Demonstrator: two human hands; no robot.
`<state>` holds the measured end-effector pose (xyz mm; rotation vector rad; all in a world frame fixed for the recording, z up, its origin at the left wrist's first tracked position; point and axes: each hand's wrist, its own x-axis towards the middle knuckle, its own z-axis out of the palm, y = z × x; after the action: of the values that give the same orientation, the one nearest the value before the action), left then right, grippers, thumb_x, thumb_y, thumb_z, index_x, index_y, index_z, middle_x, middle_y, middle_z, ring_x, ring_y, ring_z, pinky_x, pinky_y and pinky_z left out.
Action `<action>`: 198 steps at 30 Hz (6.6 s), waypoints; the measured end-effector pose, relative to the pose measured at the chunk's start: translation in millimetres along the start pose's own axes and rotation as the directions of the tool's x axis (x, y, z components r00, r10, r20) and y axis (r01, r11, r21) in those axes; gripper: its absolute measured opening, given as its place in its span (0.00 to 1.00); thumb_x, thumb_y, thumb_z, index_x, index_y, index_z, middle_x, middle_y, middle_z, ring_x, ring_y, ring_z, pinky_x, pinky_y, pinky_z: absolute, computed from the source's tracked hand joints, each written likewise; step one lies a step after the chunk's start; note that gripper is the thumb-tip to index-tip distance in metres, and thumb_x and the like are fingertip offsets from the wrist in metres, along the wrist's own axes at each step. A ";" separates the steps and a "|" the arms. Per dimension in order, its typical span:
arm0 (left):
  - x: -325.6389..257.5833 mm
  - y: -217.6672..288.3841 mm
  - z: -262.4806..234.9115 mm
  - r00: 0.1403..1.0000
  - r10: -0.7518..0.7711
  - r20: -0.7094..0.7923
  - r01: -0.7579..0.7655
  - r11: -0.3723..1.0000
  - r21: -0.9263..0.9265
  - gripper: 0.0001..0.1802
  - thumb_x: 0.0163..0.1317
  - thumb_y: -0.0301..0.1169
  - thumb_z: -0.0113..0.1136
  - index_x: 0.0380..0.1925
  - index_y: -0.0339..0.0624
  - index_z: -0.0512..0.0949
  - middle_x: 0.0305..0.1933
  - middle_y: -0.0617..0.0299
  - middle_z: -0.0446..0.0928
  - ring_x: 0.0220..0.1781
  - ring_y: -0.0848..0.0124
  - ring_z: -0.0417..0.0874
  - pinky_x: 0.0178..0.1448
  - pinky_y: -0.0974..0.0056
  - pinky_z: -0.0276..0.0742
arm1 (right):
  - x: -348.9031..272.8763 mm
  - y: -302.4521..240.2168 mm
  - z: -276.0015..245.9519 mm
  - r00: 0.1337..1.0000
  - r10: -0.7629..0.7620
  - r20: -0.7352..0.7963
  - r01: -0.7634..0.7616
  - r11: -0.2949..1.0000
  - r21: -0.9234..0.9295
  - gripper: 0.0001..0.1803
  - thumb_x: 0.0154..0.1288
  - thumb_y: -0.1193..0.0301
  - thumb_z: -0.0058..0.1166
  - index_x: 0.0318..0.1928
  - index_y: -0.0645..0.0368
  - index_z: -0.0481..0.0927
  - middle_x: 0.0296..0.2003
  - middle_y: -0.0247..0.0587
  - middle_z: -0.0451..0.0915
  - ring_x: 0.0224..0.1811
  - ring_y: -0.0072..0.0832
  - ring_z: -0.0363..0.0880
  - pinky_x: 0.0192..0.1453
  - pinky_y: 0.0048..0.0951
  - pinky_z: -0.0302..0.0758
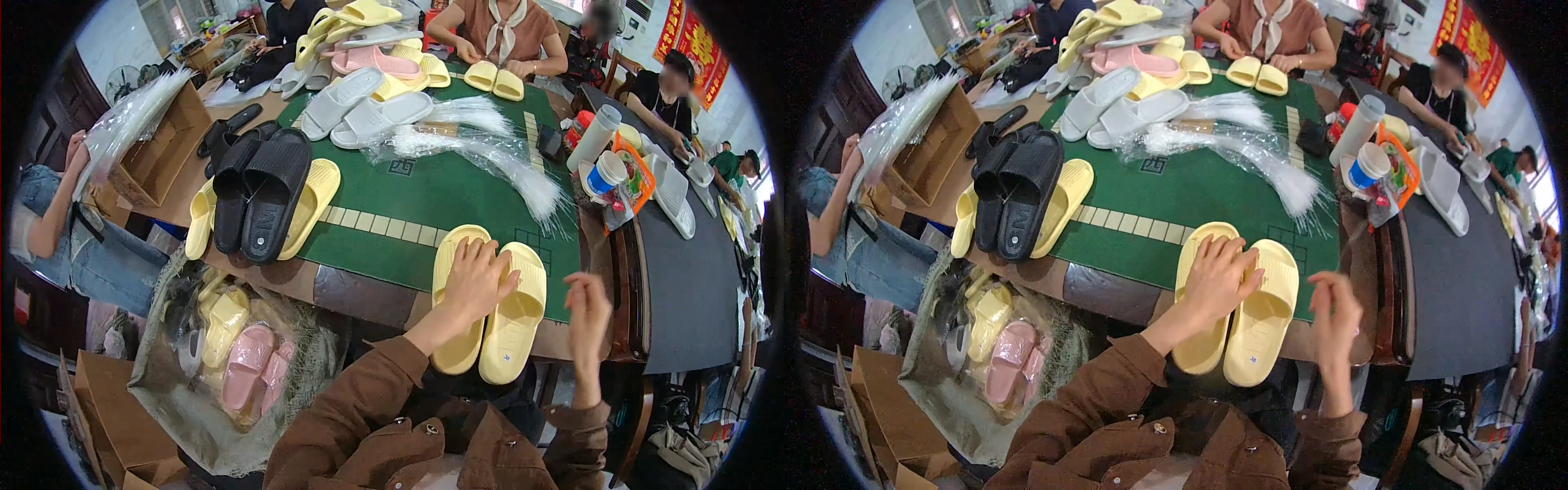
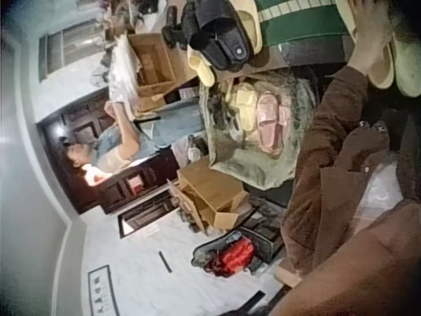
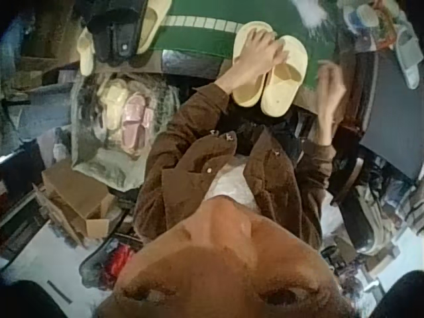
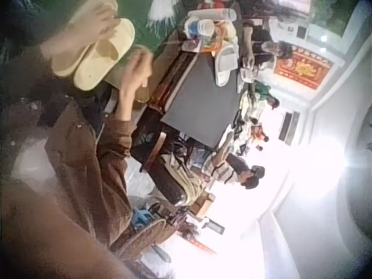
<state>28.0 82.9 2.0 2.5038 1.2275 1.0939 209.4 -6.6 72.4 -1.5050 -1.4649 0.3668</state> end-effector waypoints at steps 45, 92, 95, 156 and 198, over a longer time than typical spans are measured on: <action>1.9 -115.2 -74.7 0.975 0.079 0.208 -0.119 0.975 0.187 0.35 0.47 0.25 0.62 0.61 0.52 0.73 0.55 0.53 0.74 0.58 0.51 0.71 0.66 0.49 0.64 | -41.1 14.4 -165.3 0.653 -0.124 -0.747 0.122 0.991 -0.058 0.16 0.70 0.74 0.52 0.57 0.64 0.71 0.46 0.42 0.79 0.50 0.27 0.78 0.57 0.28 0.75; -68.7 -236.0 -146.8 0.841 -0.541 0.021 0.407 0.658 0.634 0.25 0.74 0.42 0.39 0.70 0.62 0.63 0.69 0.39 0.61 0.72 0.43 0.59 0.72 0.36 0.51 | 38.9 70.1 -314.9 0.746 0.022 -0.665 -0.084 0.995 -0.061 0.23 0.76 0.55 0.44 0.60 0.56 0.76 0.52 0.38 0.81 0.39 0.15 0.75 0.37 0.17 0.63; -68.8 -232.0 -145.7 0.838 -0.544 0.035 0.391 0.645 0.657 0.25 0.75 0.42 0.38 0.70 0.62 0.62 0.69 0.37 0.60 0.73 0.44 0.58 0.72 0.37 0.51 | 75.7 93.6 -307.1 0.832 0.202 -0.517 -0.262 0.964 -0.045 0.18 0.73 0.58 0.49 0.53 0.53 0.82 0.45 0.31 0.83 0.25 0.09 0.66 0.26 0.12 0.58; -49.4 5.2 -61.2 0.970 -0.157 0.188 0.211 0.924 -0.320 0.34 0.67 0.37 0.54 0.69 0.37 0.57 0.72 0.37 0.54 0.73 0.43 0.56 0.73 0.49 0.54 | -13.6 -34.5 -115.2 0.921 -0.265 -0.286 -0.028 0.687 -0.726 0.06 0.63 0.74 0.54 0.41 0.58 0.81 0.35 0.43 0.83 0.31 0.39 0.84 0.30 0.36 0.80; -43.8 -28.9 -25.6 0.994 -0.110 0.014 0.111 0.986 -0.127 0.35 0.64 0.33 0.48 0.72 0.43 0.56 0.75 0.48 0.52 0.78 0.49 0.47 0.77 0.44 0.42 | -8.4 0.2 -19.5 0.892 -0.408 -0.196 0.187 0.726 -0.662 0.30 0.52 0.77 0.55 0.60 0.67 0.71 0.38 0.45 0.73 0.38 0.37 0.75 0.39 0.35 0.70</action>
<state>-24.8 65.2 -15.6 2.3144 1.2363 1.0999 222.5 -22.1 78.4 -1.6814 -1.5974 -0.6279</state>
